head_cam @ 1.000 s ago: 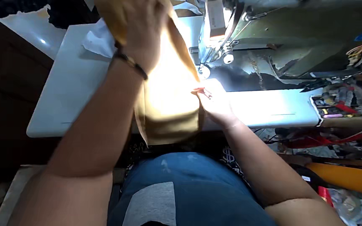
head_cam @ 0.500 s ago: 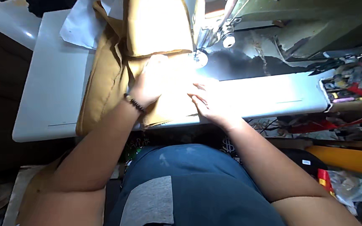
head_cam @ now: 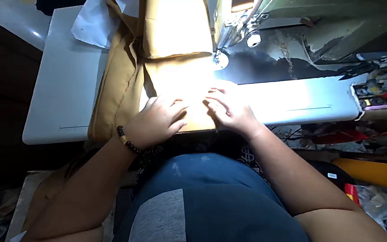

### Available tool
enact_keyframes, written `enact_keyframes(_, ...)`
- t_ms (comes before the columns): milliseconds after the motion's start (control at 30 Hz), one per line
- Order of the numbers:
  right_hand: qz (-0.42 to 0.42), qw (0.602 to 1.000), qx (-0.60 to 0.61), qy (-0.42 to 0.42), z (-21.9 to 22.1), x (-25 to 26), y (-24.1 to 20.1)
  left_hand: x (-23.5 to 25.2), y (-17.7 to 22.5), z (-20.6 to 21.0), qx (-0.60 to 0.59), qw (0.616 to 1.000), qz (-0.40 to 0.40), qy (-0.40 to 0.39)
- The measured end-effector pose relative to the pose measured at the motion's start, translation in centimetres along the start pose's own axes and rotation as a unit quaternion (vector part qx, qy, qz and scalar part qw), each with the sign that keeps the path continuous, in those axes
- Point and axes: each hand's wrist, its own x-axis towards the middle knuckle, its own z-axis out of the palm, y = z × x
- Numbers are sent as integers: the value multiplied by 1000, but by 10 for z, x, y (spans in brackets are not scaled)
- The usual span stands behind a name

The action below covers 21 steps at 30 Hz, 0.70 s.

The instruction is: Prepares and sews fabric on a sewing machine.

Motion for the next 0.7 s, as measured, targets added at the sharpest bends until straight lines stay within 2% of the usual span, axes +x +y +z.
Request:
enact_keyframes(100,-15,998,9,-56,-2,-1,-6,49,10,-22,-2,999,50,-18)
enact_keyframes(167,7,997,13,-77,-2,-2,-8,95,-6,-38,-20,993,34,-108)
enact_keyframes(233,26,996,-2,-90,-3,-2,-10,133,-34,-55,47,987,-26,-152)
enact_keyframes(300,21,995,-11,-92,-4,-1,-7,156,-58,-76,100,984,-130,-75)
enact_keyframes(367,9,996,-5,-86,-2,2,-3,169,-61,-98,90,964,-247,33)
enact_keyframes(433,15,996,0,-91,1,3,0,181,-73,-91,94,940,-315,93)
enact_keyframes(467,22,995,-1,-96,2,4,1,186,-84,-79,99,937,-325,88)
enact_keyframes(533,35,994,-8,-104,2,6,0,190,-114,-44,84,952,-290,44)
enact_keyframes(600,44,994,-17,-97,2,9,-1,189,-134,-30,32,965,-261,-8)
enact_keyframes(633,46,994,-23,-92,1,10,-2,189,-138,-33,3,971,-240,3)
enact_keyframes(700,48,994,-29,-90,0,10,-2,180,-125,-48,-19,972,-218,88)
